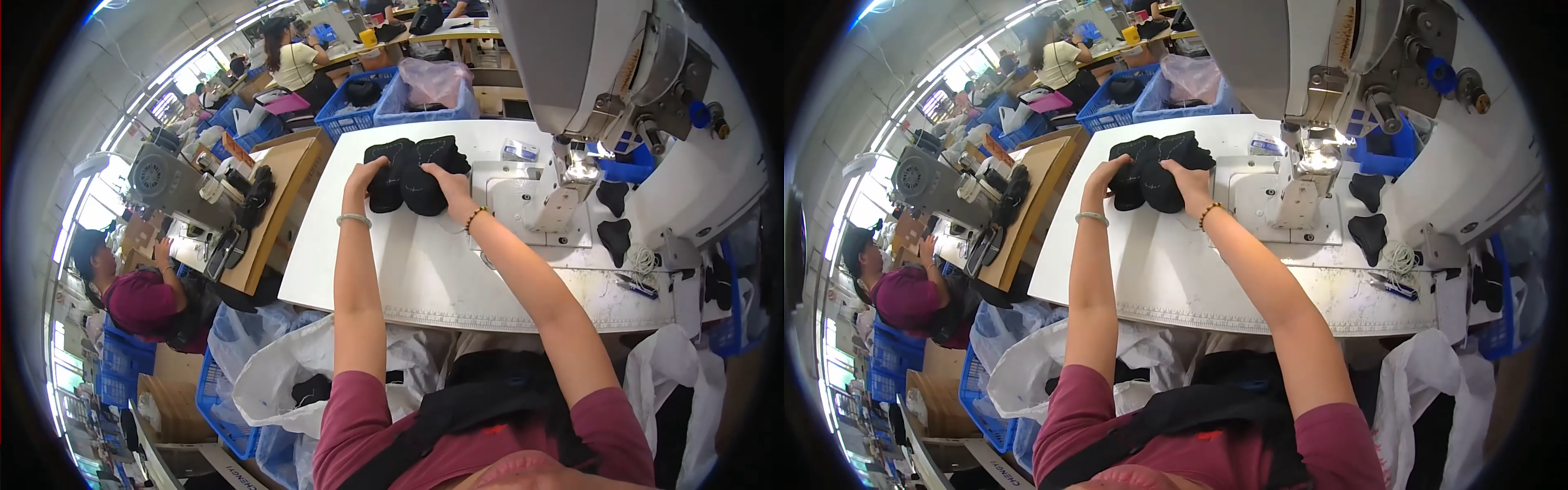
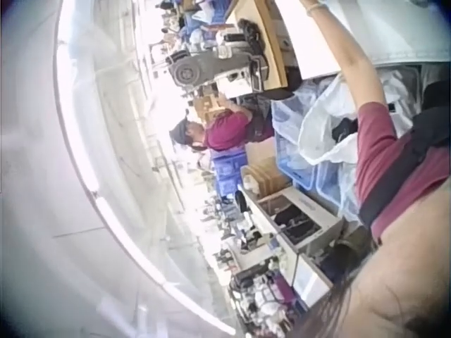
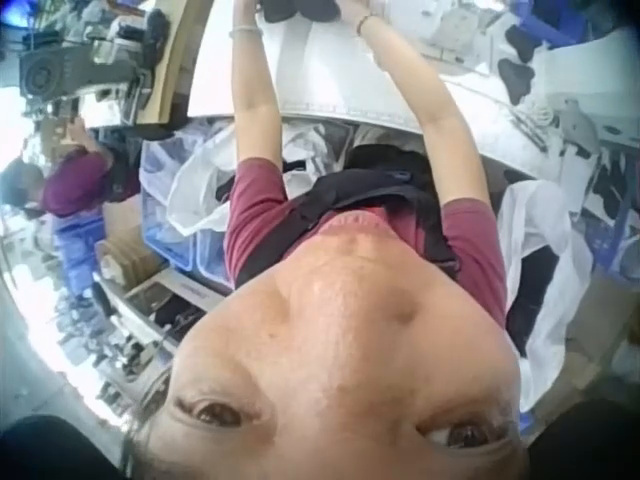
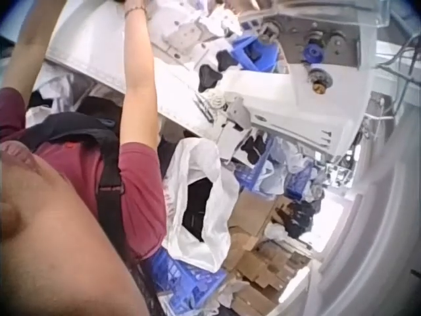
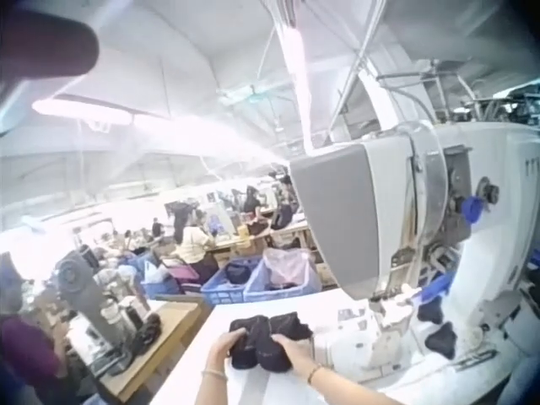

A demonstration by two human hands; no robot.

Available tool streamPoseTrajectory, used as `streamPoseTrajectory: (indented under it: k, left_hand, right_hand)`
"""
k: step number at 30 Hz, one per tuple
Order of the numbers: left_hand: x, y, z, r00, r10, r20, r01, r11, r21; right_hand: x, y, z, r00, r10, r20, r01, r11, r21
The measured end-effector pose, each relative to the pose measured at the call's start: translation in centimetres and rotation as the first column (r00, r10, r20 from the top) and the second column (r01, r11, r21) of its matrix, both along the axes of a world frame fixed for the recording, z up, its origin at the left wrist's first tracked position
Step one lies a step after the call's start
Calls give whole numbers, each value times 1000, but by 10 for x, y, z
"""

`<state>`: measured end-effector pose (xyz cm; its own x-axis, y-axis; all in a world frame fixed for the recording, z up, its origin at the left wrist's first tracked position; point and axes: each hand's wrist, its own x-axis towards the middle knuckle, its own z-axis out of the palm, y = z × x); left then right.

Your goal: Sewing and assembling various components of a shoe using a sewing machine.

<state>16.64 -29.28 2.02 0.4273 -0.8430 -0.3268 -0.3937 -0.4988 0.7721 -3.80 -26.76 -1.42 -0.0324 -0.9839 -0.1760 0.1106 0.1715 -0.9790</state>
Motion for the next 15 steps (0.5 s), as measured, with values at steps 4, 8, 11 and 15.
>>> streamPoseTrajectory:
  k: [4, 8, 11, 15]
  left_hand:
    - [-16, -8, 0, 1000, -14, -1, 14, 999, -39]
    - [-20, 3, 2, 997, -71, 9, 72, 980, -187]
    - [-10, 16, -7, 822, 278, 497, 27, 853, -522]
    - [-94, 77, 3, 888, -123, 444, 430, 564, -705]
  right_hand:
    - [-25, 14, 10, 867, 19, 498, -68, 994, 81]
    - [-67, 81, 40, 844, 159, 513, -148, 987, -64]
    - [-131, 159, 61, 799, 333, 500, -293, 943, -159]
    - [-234, 220, 34, 881, 156, 447, -173, 985, -3]
